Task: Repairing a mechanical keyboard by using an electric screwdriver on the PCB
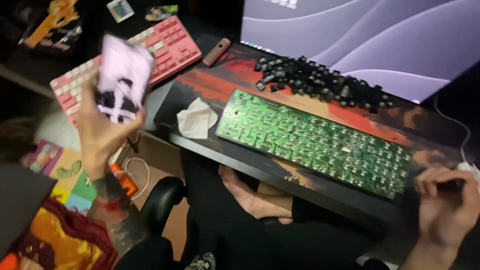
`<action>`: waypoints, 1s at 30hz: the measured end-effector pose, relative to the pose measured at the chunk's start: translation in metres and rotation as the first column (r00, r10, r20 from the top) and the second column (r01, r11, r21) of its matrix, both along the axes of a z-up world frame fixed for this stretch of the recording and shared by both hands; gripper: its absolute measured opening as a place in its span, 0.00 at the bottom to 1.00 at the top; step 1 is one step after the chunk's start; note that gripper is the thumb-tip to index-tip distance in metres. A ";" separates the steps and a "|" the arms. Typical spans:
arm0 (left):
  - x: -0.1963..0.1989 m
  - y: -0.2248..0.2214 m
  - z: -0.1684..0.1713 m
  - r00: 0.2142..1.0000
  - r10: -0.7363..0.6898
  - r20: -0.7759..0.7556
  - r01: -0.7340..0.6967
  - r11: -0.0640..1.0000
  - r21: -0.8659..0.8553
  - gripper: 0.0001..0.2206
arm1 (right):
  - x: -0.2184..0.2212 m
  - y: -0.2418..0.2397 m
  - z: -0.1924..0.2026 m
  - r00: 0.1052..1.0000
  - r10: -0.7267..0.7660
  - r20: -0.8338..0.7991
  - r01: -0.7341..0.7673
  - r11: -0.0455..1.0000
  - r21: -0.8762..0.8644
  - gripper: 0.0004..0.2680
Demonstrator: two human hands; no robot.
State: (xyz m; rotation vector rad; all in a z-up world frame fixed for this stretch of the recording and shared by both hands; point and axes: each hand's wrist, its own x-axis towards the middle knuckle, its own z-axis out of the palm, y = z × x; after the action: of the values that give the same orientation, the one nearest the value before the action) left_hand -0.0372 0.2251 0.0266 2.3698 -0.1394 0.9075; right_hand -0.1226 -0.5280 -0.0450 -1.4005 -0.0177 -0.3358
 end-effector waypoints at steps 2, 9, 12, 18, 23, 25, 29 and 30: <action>-0.006 0.003 0.005 0.926 -0.024 -0.377 0.048 0.997 0.053 0.52 | -0.002 0.016 0.016 1.000 -0.014 -0.001 0.014 0.992 -0.122 0.11; 0.005 -0.005 -0.001 0.628 0.138 -0.766 0.005 0.983 0.182 0.56 | -0.003 0.023 0.023 1.000 0.010 0.018 -0.009 1.000 -0.020 0.12; 0.005 0.003 -0.008 0.639 0.131 -0.758 0.003 0.985 0.174 0.54 | -0.003 0.026 0.024 1.000 0.008 0.010 -0.008 1.000 -0.027 0.12; 0.017 0.031 -0.052 0.710 0.154 -0.687 0.071 0.955 0.288 0.57 | -0.005 0.024 0.020 1.000 0.007 0.020 -0.005 0.996 -0.094 0.11; 0.023 0.042 -0.076 0.751 0.177 -0.636 0.114 0.914 0.389 0.56 | -0.005 0.027 0.023 1.000 -0.005 0.011 0.006 0.993 -0.120 0.11; 0.023 0.039 -0.077 0.744 0.191 -0.640 0.104 0.913 0.394 0.56 | -0.004 0.028 0.025 1.000 -0.011 0.013 0.012 0.990 -0.140 0.11; 0.034 0.005 -0.059 0.706 0.159 -0.690 0.116 0.935 0.335 0.60 | -0.004 0.031 0.027 1.000 -0.019 0.003 0.020 0.994 -0.108 0.11; 0.037 0.004 -0.068 0.706 0.158 -0.690 0.117 0.935 0.334 0.60 | -0.003 0.031 0.026 1.000 -0.020 0.003 0.020 0.994 -0.109 0.11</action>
State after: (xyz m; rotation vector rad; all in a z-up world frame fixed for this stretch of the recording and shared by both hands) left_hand -0.0003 0.2289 -0.0410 2.8903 0.0423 -0.1111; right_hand -0.1258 -0.4970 -0.0193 -1.5099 -0.0236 -0.3571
